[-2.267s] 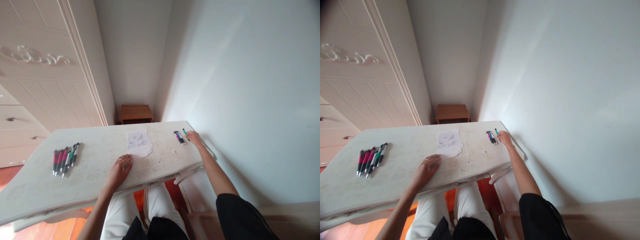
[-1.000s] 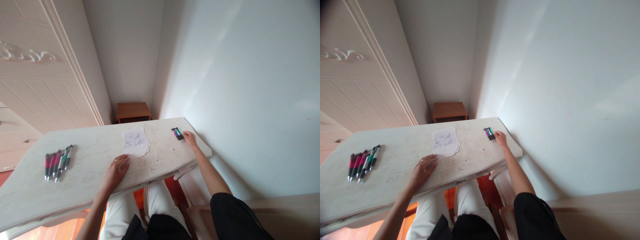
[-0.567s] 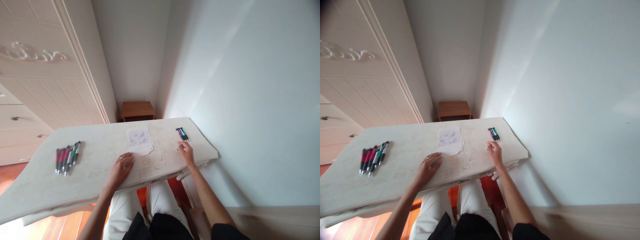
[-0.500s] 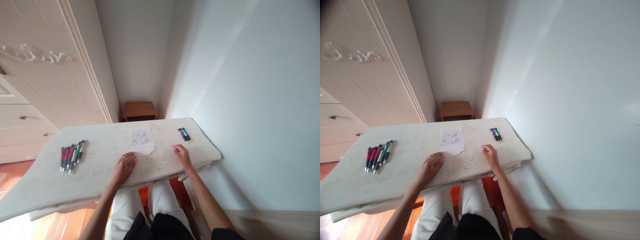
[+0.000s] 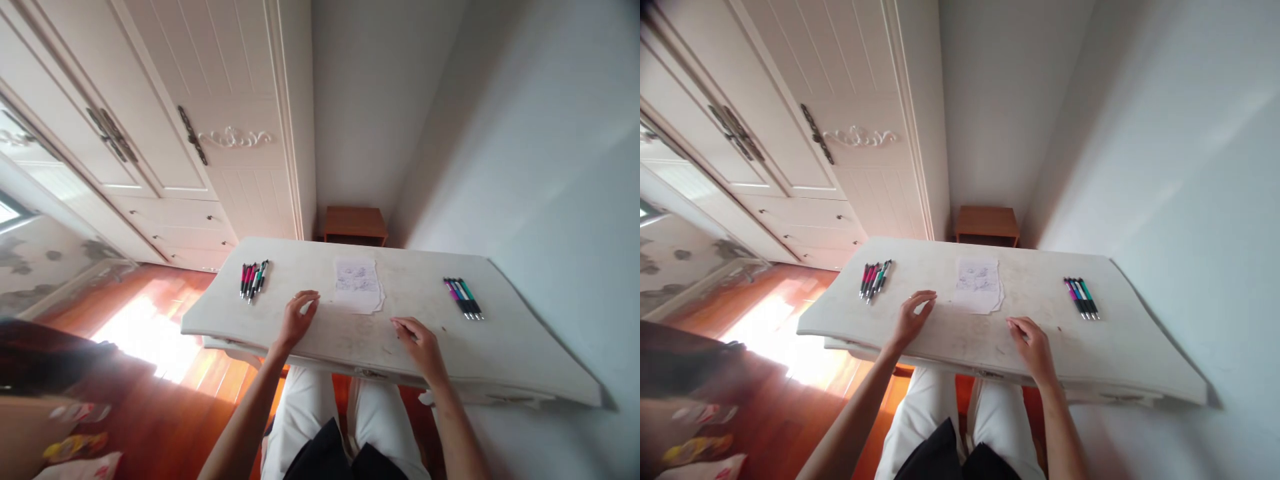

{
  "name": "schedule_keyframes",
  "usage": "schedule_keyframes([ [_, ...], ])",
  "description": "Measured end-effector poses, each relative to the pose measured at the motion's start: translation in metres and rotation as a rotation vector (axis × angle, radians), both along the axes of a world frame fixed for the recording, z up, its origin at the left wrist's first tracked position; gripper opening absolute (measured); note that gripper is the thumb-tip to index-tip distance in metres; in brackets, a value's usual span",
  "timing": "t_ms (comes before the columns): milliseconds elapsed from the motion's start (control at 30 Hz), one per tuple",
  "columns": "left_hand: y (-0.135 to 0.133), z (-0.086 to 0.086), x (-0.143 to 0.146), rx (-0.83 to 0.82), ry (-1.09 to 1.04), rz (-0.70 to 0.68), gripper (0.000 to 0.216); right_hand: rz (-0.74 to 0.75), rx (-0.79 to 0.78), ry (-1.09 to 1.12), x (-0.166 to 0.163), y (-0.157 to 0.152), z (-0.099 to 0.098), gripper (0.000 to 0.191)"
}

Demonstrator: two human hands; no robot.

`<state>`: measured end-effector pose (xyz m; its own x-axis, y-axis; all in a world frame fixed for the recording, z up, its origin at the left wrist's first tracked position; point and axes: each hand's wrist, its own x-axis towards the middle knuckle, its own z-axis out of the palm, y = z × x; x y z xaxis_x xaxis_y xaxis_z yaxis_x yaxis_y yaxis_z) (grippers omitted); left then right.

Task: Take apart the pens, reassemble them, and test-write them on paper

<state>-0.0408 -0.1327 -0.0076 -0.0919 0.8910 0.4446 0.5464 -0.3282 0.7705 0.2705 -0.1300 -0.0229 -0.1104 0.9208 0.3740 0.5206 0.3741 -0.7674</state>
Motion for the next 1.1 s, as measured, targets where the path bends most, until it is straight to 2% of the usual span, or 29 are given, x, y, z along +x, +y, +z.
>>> schedule_keyframes([
  [133,-0.003,0.009,-0.054,0.04,0.072,0.347,0.024,0.027,-0.003,-0.025,0.001,-0.001,-0.001,0.031],
  [233,-0.006,0.012,-0.097,-0.016,0.173,0.657,0.026,0.029,0.005,-0.037,0.001,-0.002,-0.001,0.03],
  [333,-0.01,0.011,-0.129,-0.139,0.269,0.812,0.028,0.019,0.014,-0.044,0.002,-0.002,-0.002,0.029],
  [433,-0.011,0.009,-0.144,-0.247,0.3,0.789,0.029,0.007,0.02,-0.042,0.003,-0.001,-0.004,0.03],
  [500,-0.011,0.009,-0.148,-0.304,0.315,0.741,0.028,0.012,0.017,-0.044,0.004,0.0,-0.006,0.03],
  [600,-0.009,0.01,-0.149,-0.339,0.327,0.74,0.028,0.013,0.019,-0.044,0.005,0.0,-0.007,0.03],
  [833,-0.005,0.027,-0.157,-0.462,0.309,0.769,0.033,0.008,0.029,-0.053,0.003,-0.001,-0.003,0.032],
  [1100,-0.009,0.04,-0.162,-0.571,0.42,0.799,0.037,-0.006,0.013,-0.065,0.004,-0.002,-0.006,0.034],
])
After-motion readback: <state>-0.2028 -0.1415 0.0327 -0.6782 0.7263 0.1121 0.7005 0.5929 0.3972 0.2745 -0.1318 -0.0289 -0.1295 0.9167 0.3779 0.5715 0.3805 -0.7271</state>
